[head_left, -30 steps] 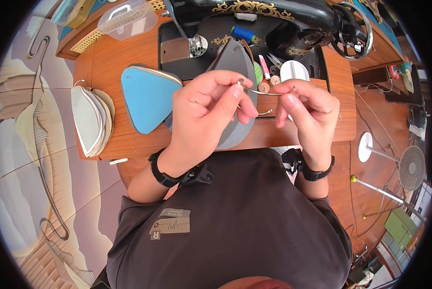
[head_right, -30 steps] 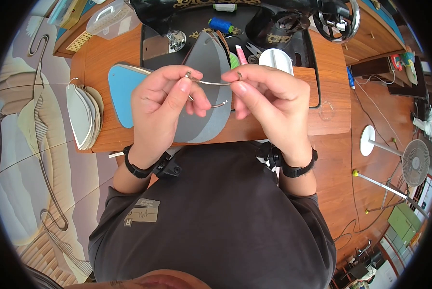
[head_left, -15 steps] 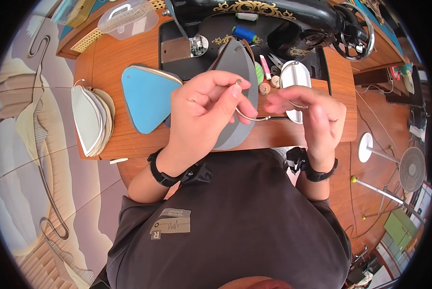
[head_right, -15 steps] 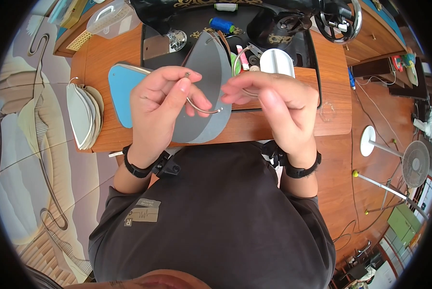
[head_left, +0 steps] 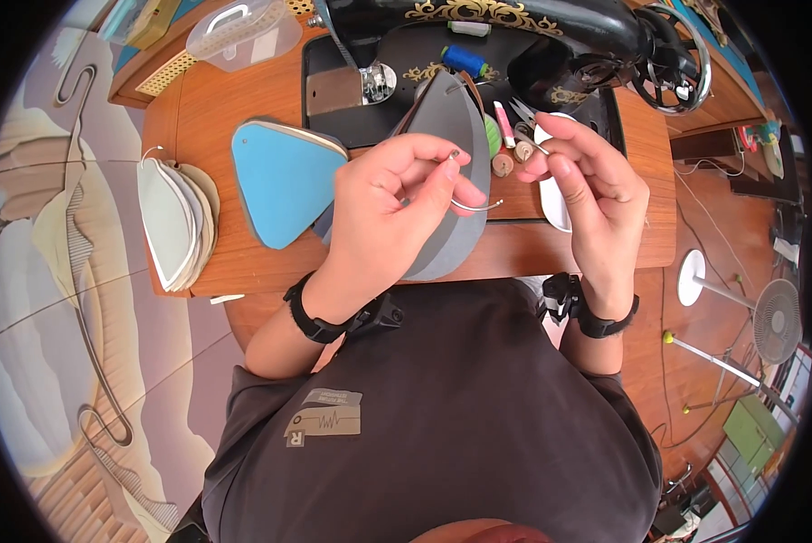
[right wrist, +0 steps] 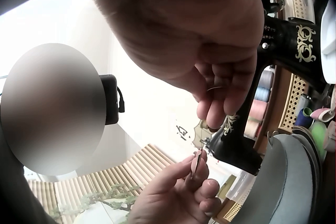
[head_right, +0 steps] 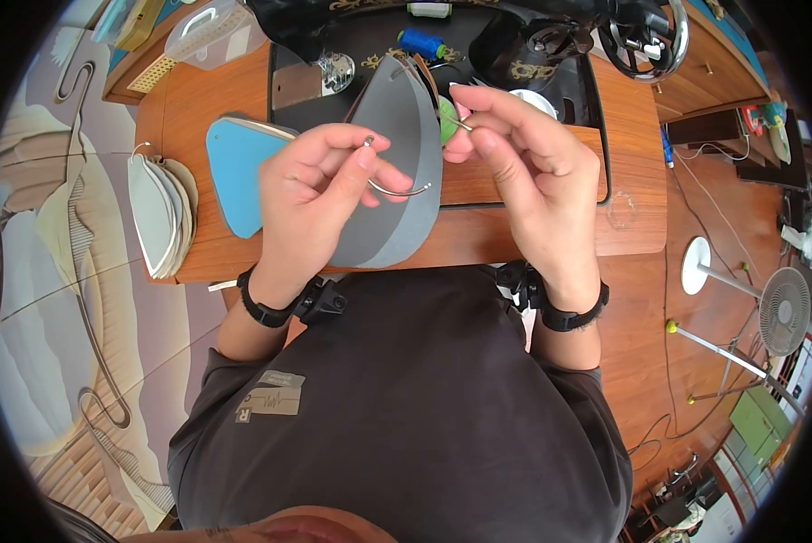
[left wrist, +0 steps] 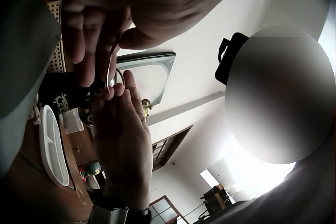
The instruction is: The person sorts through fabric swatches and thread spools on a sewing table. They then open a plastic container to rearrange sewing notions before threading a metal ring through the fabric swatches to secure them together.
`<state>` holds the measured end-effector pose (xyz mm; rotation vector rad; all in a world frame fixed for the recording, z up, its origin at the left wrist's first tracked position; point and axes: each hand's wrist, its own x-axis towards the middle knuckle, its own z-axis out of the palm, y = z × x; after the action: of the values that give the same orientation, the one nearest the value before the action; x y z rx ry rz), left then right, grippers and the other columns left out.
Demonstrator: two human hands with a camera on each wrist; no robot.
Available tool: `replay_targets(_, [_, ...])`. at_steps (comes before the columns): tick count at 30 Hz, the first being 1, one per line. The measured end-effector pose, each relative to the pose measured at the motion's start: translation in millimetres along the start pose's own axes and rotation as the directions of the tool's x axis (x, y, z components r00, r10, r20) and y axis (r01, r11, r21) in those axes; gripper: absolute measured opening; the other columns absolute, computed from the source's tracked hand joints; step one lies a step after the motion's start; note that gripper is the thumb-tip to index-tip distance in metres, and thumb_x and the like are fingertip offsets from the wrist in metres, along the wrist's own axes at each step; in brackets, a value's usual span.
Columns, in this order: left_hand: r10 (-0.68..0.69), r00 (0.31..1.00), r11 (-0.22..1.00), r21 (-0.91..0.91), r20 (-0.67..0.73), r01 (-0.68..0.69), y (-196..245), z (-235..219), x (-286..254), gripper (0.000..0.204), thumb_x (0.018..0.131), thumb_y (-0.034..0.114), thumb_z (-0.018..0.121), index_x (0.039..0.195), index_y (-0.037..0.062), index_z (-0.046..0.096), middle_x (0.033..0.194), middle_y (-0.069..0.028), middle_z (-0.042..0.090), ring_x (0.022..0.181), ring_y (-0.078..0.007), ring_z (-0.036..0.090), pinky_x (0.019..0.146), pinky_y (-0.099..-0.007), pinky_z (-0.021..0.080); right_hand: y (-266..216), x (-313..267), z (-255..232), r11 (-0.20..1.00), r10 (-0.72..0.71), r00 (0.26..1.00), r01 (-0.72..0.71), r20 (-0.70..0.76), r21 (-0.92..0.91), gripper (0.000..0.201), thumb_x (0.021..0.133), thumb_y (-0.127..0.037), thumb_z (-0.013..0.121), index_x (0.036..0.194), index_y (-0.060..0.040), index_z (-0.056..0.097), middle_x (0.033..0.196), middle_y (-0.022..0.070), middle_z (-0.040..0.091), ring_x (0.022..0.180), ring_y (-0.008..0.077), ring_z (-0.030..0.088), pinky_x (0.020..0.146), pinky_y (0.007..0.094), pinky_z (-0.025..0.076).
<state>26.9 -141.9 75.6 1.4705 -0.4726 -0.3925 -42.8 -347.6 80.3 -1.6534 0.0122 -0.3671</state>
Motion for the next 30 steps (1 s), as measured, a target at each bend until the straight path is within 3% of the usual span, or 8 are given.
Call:
replay_targets(5, [-0.021, 1.000, 1.000, 0.002, 0.022, 0.021, -4.5, -2.3, 1.4, 0.016, 0.104, 0.010, 0.059, 0.111, -0.0029, 0.065, 0.090, -0.0091, 0.075, 0.083, -0.0160, 0.075, 0.066, -0.0233, 0.054, 6.7, -0.7, -3.3, 0.996, -0.064, 0.998, 0.064, -0.004, 0.067, 0.027, 0.104, -0.002, 0.050, 0.125, 0.0021, 0.068, 0.092, 0.0002, 0.065, 0.079, 0.0059, 0.057, 0.063, 0.0178, 0.039])
replay_targets(6, [-0.024, 0.999, 1.000, 0.002, 0.027, 0.024, -4.4, -2.1, 1.1, 0.015, 0.104, 0.010, 0.059, 0.111, -0.0028, 0.065, 0.090, -0.0090, 0.075, 0.083, -0.0159, 0.075, 0.066, -0.0233, 0.054, 3.5, -2.8, -3.8, 0.996, 0.007, 1.000, -0.008, 0.014, 0.089, 0.026, 0.105, -0.005, 0.050, 0.121, 0.0018, 0.069, 0.091, -0.0016, 0.060, 0.076, 0.0054, 0.051, 0.068, 0.0187, 0.042])
replay_targets(10, [-0.064, 0.997, 0.996, -0.057, 0.040, 0.066, 1.4, 0.8, 0.0, 0.011, 0.101, 0.001, 0.061, 0.108, -0.0071, 0.064, 0.087, -0.0122, 0.076, 0.081, -0.0137, 0.073, 0.074, -0.0256, 0.058, -1.2, -1.1, 6.8, 0.999, 0.033, 0.999, -0.032, 0.038, -0.027, 0.022, 0.106, -0.007, 0.052, 0.116, 0.0019, 0.069, 0.091, 0.0002, 0.064, 0.079, 0.0066, 0.054, 0.075, 0.0211, 0.046])
replay_targets(12, [-0.047, 0.997, 0.999, -0.008, 0.055, 0.047, -0.6, 1.8, -2.7, 0.013, 0.103, 0.005, 0.059, 0.111, -0.0032, 0.065, 0.089, -0.0109, 0.076, 0.082, -0.0139, 0.074, 0.069, -0.0235, 0.055, -2.3, -1.5, 9.0, 0.996, 0.062, 0.998, -0.059, 0.029, -0.069, 0.019, 0.106, -0.009, 0.055, 0.113, 0.0021, 0.069, 0.090, 0.0011, 0.065, 0.081, 0.0071, 0.058, 0.076, 0.0223, 0.048])
replay_targets(16, [-0.035, 0.996, 0.999, 0.019, 0.082, 0.034, -1.6, 3.5, -2.8, 0.014, 0.104, 0.007, 0.058, 0.113, -0.0013, 0.064, 0.089, -0.0108, 0.077, 0.082, -0.0135, 0.074, 0.066, -0.0223, 0.053, -0.1, 3.3, 4.0, 0.982, 0.133, 0.985, -0.146, 0.111, 0.122, 0.016, 0.106, -0.009, 0.057, 0.110, 0.0017, 0.067, 0.085, 0.0004, 0.064, 0.078, 0.0070, 0.061, 0.072, 0.0225, 0.051])
replay_targets(19, [-0.036, 0.993, 0.999, -0.011, 0.113, 0.038, -0.6, 3.9, -3.1, 0.014, 0.104, 0.007, 0.057, 0.113, -0.0021, 0.064, 0.090, -0.0114, 0.077, 0.081, -0.0139, 0.074, 0.065, -0.0224, 0.053, -5.8, 0.7, 20.1, 0.974, 0.193, 0.980, -0.196, 0.039, 0.110, 0.014, 0.106, -0.008, 0.056, 0.111, 0.0010, 0.065, 0.083, 0.0001, 0.063, 0.074, 0.0067, 0.060, 0.067, 0.0215, 0.051])
replay_targets(22, [-0.084, 0.987, 0.989, -0.113, 0.136, 0.099, 0.5, 4.5, -4.8, 0.016, 0.105, 0.008, 0.057, 0.114, -0.0027, 0.063, 0.090, -0.0124, 0.077, 0.078, -0.0148, 0.074, 0.064, -0.0222, 0.052, 3.3, 1.0, 27.8, 0.989, 0.124, 0.992, -0.125, 0.020, 0.073, 0.014, 0.107, -0.009, 0.055, 0.110, 0.0006, 0.064, 0.081, 0.0006, 0.063, 0.073, 0.0065, 0.060, 0.067, 0.0214, 0.052])
replay_targets(30, [-0.122, 0.979, 0.988, -0.077, 0.161, 0.136, 2.3, -0.7, -1.3, 0.020, 0.105, 0.012, 0.057, 0.115, -0.0039, 0.062, 0.089, -0.0142, 0.076, 0.074, -0.0168, 0.074, 0.061, -0.0221, 0.051, -1.0, 2.3, 21.9, 0.991, 0.125, 0.991, -0.122, 0.051, -0.062, 0.009, 0.104, -0.005, 0.058, 0.111, -0.0002, 0.062, 0.081, 0.0009, 0.066, 0.073, 0.0054, 0.061, 0.066, 0.0215, 0.052])
